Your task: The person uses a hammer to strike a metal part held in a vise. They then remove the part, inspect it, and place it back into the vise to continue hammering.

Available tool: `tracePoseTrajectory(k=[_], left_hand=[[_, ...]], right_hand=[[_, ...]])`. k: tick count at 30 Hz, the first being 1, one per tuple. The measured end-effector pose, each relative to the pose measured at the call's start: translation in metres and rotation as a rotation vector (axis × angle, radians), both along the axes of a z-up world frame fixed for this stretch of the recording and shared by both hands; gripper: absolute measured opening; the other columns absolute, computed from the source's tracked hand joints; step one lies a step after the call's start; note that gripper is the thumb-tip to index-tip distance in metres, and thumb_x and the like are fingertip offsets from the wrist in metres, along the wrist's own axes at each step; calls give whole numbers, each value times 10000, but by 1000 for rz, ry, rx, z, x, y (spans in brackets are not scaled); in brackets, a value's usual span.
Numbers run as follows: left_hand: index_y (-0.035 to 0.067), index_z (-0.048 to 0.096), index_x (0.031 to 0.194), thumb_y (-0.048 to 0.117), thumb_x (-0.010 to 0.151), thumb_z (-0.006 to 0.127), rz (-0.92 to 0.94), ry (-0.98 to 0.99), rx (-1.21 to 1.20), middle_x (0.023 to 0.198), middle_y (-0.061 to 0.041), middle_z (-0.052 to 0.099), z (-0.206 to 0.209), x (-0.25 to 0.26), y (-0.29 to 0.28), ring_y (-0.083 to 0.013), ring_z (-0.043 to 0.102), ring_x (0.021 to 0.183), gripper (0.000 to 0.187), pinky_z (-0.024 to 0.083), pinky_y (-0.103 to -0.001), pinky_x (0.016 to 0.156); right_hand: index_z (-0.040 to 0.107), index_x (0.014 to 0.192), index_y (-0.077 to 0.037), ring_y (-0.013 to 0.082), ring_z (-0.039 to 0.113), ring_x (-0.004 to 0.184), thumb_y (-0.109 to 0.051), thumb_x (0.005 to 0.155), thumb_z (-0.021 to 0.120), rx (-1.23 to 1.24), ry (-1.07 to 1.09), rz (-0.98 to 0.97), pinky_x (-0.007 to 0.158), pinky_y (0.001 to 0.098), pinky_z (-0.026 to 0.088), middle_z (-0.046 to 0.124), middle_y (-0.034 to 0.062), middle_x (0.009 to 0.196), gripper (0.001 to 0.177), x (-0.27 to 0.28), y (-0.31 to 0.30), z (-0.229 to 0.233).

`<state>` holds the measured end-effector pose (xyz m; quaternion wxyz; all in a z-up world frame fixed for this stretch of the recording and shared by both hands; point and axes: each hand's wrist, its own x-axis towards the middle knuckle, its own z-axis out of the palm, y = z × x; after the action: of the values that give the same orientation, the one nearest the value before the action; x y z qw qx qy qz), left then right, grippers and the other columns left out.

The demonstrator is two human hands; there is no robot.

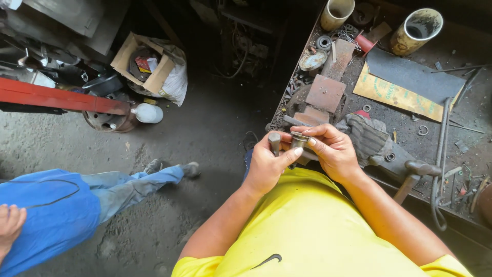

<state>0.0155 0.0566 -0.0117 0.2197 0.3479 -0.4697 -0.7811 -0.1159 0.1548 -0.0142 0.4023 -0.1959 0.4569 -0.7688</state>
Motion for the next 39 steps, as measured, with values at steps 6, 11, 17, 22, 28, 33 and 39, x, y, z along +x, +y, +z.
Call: tracePoseTrajectory(k=[6,11,17,22,28,33,39], left_hand=[[-33,698,1095,9,760,909,92,10,-172,895,-116,722,-1,3,1,-10,597,623,399,510,-151,531],[-48,692,1083,-14,731,922,39,13,-184,882,-134,720,-10,1,-5,-28,610,608,421,520,-157,518],[-46,687,1072,-6,744,920,-6,40,-187,901,-149,720,-10,-6,-7,-59,646,654,404,559,-177,557],[-42,689,1064,-11,768,898,-42,16,-256,1008,-176,720,-17,-8,-11,-184,735,858,363,611,-232,699],[-56,692,1070,-7,793,877,-41,9,-292,1048,-170,750,9,-11,-6,-152,719,937,337,610,-216,757],[-48,751,1036,-40,861,797,-114,-7,-309,1083,-195,772,20,-12,-12,-196,742,1002,181,625,-267,814],[112,799,1029,70,852,810,-83,-13,-504,957,-23,786,62,-19,-29,25,544,659,182,462,-142,575]], right_hand=[[647,1255,90,175,707,1042,19,939,678,83,65,-3,943,354,583,761,213,1105,325,-1,4,-24],[659,1282,79,146,707,991,24,917,709,88,92,-66,903,347,596,774,196,1059,373,4,5,-13],[593,1371,66,172,715,1016,25,884,730,42,-13,-78,902,374,603,753,196,1134,508,5,6,-11],[663,1265,73,165,701,983,15,922,701,53,-53,-77,878,384,606,763,200,1088,350,9,7,-32],[710,1148,87,186,712,808,-1,919,705,5,-106,-119,794,353,617,755,197,889,245,11,2,-15],[731,1107,39,144,731,910,-49,939,698,22,-203,-147,846,297,593,777,135,990,192,11,-1,17],[701,1091,68,105,664,796,53,806,821,90,-42,-149,772,301,601,722,103,865,309,9,5,1]])
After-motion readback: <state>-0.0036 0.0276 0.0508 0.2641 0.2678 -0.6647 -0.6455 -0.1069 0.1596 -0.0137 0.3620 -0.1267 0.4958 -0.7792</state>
